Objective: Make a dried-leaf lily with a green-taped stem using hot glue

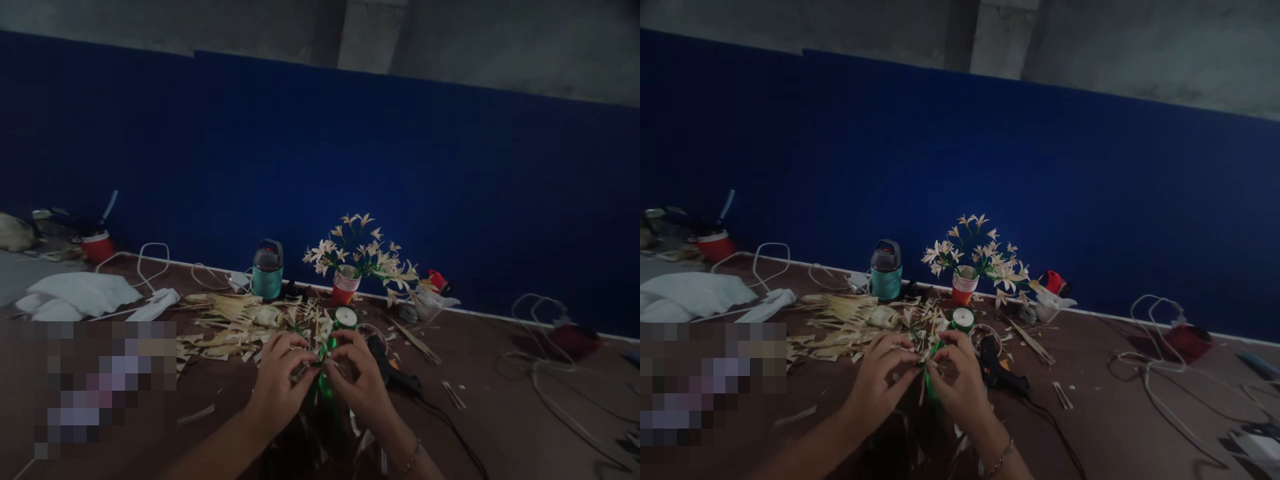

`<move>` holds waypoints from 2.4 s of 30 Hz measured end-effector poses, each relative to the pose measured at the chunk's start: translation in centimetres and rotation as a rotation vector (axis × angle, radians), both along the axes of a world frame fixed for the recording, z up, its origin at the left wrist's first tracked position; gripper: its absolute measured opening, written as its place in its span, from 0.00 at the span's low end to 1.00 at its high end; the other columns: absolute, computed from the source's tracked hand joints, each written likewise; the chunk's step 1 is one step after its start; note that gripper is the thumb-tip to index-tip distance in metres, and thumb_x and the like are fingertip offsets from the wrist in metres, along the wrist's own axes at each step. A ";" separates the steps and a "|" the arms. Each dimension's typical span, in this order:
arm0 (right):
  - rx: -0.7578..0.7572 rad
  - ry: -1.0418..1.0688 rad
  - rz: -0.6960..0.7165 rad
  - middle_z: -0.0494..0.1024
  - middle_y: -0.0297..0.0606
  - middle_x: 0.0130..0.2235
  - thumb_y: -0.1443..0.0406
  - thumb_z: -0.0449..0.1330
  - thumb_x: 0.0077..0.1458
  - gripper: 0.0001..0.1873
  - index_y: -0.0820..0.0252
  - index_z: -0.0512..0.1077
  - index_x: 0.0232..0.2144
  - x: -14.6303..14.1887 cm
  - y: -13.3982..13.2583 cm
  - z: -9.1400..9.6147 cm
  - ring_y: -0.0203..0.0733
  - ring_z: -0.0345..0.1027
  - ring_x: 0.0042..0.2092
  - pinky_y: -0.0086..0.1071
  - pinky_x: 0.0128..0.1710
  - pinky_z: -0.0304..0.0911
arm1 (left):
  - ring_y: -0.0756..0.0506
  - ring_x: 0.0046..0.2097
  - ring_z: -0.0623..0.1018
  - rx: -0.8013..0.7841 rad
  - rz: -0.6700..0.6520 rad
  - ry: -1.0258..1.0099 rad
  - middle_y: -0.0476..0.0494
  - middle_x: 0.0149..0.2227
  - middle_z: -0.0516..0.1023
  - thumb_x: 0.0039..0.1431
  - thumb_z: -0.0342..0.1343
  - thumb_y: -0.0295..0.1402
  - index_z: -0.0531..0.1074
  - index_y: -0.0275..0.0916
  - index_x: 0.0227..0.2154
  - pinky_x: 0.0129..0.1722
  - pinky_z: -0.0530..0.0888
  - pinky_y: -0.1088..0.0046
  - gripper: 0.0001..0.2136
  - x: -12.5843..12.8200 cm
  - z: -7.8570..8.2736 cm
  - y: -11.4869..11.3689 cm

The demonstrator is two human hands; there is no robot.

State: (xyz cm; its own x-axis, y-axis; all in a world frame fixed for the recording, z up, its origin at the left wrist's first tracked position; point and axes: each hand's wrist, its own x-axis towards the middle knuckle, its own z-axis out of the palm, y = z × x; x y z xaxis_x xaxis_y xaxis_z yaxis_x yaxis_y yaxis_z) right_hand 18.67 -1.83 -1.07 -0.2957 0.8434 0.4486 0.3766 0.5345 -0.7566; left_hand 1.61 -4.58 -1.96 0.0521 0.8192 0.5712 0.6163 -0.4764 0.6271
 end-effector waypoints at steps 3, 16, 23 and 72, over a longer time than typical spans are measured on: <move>0.018 -0.003 0.005 0.66 0.44 0.44 0.66 0.58 0.48 0.02 0.59 0.69 0.25 0.0 -0.1 -0.1 0.47 0.62 0.47 0.36 0.45 0.59 | 0.41 0.45 0.68 0.028 -0.011 0.103 0.42 0.39 0.72 0.52 0.53 0.30 0.75 0.43 0.32 0.45 0.63 0.62 0.07 0.1 0.1 -0.2; 0.070 -0.094 0.037 0.65 0.45 0.46 0.68 0.56 0.50 0.01 0.58 0.68 0.27 0.0 -0.2 -0.9 0.47 0.62 0.48 0.36 0.45 0.62 | 0.41 0.46 0.65 0.050 -0.002 0.185 0.44 0.40 0.71 0.46 0.52 0.19 0.71 0.41 0.30 0.45 0.62 0.60 0.11 0.2 -0.1 -0.4; 0.096 -0.107 0.036 0.66 0.44 0.45 0.68 0.57 0.50 0.02 0.58 0.68 0.26 -0.2 -0.4 -0.7 0.47 0.62 0.48 0.36 0.46 0.61 | 0.40 0.47 0.64 0.048 -0.022 0.201 0.43 0.41 0.70 0.45 0.50 0.18 0.70 0.40 0.29 0.46 0.61 0.59 0.11 0.2 -0.5 -0.4; -0.659 0.293 0.017 0.58 0.23 0.13 0.56 0.65 0.34 0.16 0.59 0.64 0.17 -0.7 0.9 -1.3 0.27 0.45 0.16 0.25 0.16 0.41 | 0.51 0.26 0.62 -0.665 -0.187 -0.882 0.54 0.21 0.63 0.40 0.61 0.37 0.66 0.36 0.20 0.29 0.59 0.76 0.11 0.7 0.3 0.8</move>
